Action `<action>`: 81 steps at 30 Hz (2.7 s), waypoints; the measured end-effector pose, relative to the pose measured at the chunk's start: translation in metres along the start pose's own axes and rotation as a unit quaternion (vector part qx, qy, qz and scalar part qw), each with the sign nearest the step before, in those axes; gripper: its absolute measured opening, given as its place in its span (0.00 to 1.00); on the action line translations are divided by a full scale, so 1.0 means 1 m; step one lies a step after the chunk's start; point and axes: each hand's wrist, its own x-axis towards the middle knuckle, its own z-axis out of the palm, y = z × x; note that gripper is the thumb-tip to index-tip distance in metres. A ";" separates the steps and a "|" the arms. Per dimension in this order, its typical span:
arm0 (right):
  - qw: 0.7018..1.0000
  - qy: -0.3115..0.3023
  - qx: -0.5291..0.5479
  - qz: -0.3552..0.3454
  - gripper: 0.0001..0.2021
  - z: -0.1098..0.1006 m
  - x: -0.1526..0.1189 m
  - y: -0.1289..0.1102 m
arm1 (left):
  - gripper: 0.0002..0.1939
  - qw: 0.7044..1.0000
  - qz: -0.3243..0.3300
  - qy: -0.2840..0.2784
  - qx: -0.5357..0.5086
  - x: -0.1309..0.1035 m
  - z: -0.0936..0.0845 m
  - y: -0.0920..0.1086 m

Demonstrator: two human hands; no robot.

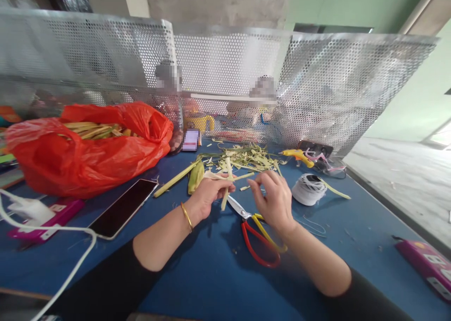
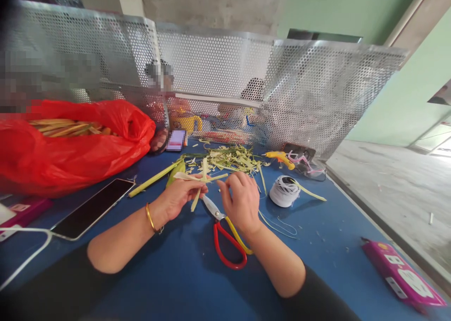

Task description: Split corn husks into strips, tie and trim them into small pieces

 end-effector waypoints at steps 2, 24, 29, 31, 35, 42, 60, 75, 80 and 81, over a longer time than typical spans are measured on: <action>0.993 0.026 -0.075 -0.086 0.11 -0.002 0.003 0.004 | 0.07 1.000 0.012 -0.017 0.021 -0.001 0.001 0.000; 0.903 -0.095 0.340 0.245 0.15 0.012 0.010 0.012 | 0.15 0.999 0.006 -0.006 0.050 0.003 -0.001 -0.004; 0.907 -0.086 0.334 0.241 0.13 0.014 0.009 0.015 | 0.10 1.000 0.015 0.016 -0.021 0.006 -0.004 -0.005; 0.909 -0.085 0.331 0.238 0.13 0.015 0.009 0.017 | 0.08 0.998 0.000 0.005 -0.056 0.006 -0.004 -0.005; 0.913 -0.085 0.326 0.230 0.13 0.017 0.009 0.020 | 0.08 0.996 -0.015 0.010 -0.090 0.007 -0.003 -0.005; 0.930 -0.076 0.311 0.182 0.12 0.012 0.011 0.021 | 0.17 0.998 -0.042 0.032 -0.040 0.008 -0.007 0.000; 0.954 -0.106 0.275 0.044 0.08 -0.004 0.017 0.024 | 0.11 0.986 -0.054 -0.137 0.076 0.002 -0.007 -0.004; 0.946 -0.094 0.252 0.180 0.10 0.003 0.014 0.024 | 0.09 0.972 0.004 -0.140 0.190 -0.005 0.002 -0.011; 0.970 -0.125 0.180 0.108 0.10 0.000 0.012 0.017 | 0.13 0.931 0.074 -0.184 0.308 -0.011 0.006 -0.022; 0.960 -0.148 0.204 0.121 0.11 0.001 0.012 0.016 | 0.14 0.918 0.087 -0.194 0.335 -0.012 0.006 -0.024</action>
